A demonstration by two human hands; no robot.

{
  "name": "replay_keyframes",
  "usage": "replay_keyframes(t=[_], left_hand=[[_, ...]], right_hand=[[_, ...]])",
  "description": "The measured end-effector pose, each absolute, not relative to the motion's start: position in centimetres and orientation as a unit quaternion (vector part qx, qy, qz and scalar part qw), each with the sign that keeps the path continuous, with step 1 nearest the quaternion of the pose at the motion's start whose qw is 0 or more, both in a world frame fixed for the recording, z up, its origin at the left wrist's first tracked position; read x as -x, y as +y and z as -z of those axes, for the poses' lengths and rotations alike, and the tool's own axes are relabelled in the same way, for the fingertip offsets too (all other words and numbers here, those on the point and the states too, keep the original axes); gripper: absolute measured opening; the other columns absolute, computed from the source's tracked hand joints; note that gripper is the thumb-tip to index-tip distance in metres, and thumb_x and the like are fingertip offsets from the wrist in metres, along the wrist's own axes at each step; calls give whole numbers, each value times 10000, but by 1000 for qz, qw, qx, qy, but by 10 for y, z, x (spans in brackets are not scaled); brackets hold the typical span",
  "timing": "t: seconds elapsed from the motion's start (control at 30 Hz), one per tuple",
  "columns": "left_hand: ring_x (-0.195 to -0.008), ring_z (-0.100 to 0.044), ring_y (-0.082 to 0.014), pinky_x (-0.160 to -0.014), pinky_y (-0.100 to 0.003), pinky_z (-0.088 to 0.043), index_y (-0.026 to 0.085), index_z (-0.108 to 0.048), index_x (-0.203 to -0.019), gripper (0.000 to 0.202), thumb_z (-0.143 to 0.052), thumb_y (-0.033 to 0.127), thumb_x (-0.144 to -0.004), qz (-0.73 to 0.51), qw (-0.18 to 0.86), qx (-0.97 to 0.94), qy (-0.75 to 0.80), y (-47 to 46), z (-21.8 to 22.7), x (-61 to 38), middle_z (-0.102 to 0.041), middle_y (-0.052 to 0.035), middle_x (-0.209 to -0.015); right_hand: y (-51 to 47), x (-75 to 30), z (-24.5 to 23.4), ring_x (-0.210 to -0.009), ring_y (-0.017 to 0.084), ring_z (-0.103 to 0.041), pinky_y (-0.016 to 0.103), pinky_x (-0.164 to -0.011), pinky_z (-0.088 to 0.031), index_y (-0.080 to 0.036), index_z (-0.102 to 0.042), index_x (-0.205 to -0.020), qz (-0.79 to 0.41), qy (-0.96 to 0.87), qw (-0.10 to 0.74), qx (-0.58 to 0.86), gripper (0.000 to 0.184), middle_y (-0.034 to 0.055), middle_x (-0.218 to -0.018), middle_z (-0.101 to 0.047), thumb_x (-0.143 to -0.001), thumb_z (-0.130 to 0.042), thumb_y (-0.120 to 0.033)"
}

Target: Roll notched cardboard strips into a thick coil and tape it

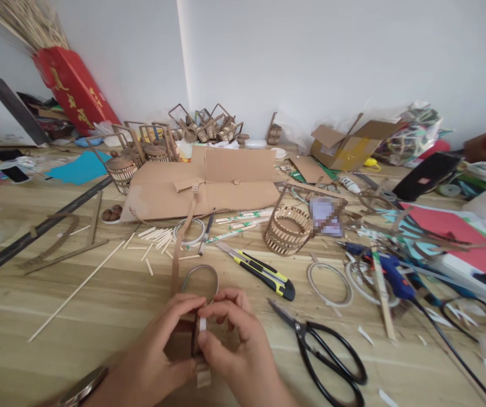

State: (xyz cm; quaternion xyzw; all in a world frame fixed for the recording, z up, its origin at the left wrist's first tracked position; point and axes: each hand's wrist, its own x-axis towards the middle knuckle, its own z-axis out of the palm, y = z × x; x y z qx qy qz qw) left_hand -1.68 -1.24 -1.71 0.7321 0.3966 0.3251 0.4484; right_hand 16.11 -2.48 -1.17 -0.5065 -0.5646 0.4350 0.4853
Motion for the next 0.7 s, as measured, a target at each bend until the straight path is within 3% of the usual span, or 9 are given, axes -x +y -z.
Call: replay_keyframes(t=[0.13,0.23,0.37,0.5,0.57,0.7], left_hand=[[-1179,-583,-244,-998,-344,-494,302,-462,-1345,740,-633,-27,-706,-351,415,-756,364,-13,20,19,-577,-62,-1311],[-1171,-579,-237,-983,-325,-500,315,-530,-1277,690,-623,-49,-699,-348,389,-784,335,-11,18,19,-578,-46,-1261],[-1135,-593,-235,-980,-319,-503,292,-579,-1205,612,-651,-38,-695,-338,368,-792,350,-7,13,18,-586,-46,-1223],[-1139,-593,-249,-974,-331,-510,261,-581,-1193,617,-643,-56,-667,-327,341,-794,382,-5,12,17,-595,-59,-1198],[-1139,-596,-253,-978,-348,-512,248,-576,-1192,628,-629,-71,-653,-320,325,-800,391,-5,13,16,-593,-67,-1193],[-1132,-597,-252,-984,-390,-514,252,-553,-1219,649,-634,-80,-668,-305,288,-816,398,-7,18,13,-582,-71,-1198]], right_hand=[[-24,-162,12,-830,204,-600,296,-722,-498,-267,-775,-869,-429,-580,488,491,163,56,-939,-639,-724,-701,-255],[-22,-164,11,-876,216,-614,311,-771,-508,-260,-769,-890,-434,-592,487,473,169,58,-923,-653,-736,-699,-254],[-20,-171,12,-825,203,-622,309,-747,-511,-254,-737,-1047,-446,-590,467,484,325,52,-941,-681,-724,-712,-244],[-18,-177,9,-695,178,-611,275,-660,-491,-221,-726,-814,-425,-581,449,530,93,17,-728,-687,-769,-663,-273],[-18,-177,4,-634,164,-607,254,-617,-481,-214,-704,-697,-396,-606,432,537,115,4,-644,-676,-776,-641,-271],[-19,-174,-1,-585,143,-620,222,-585,-487,-215,-710,-684,-332,-655,411,540,117,-12,-620,-681,-763,-623,-218]])
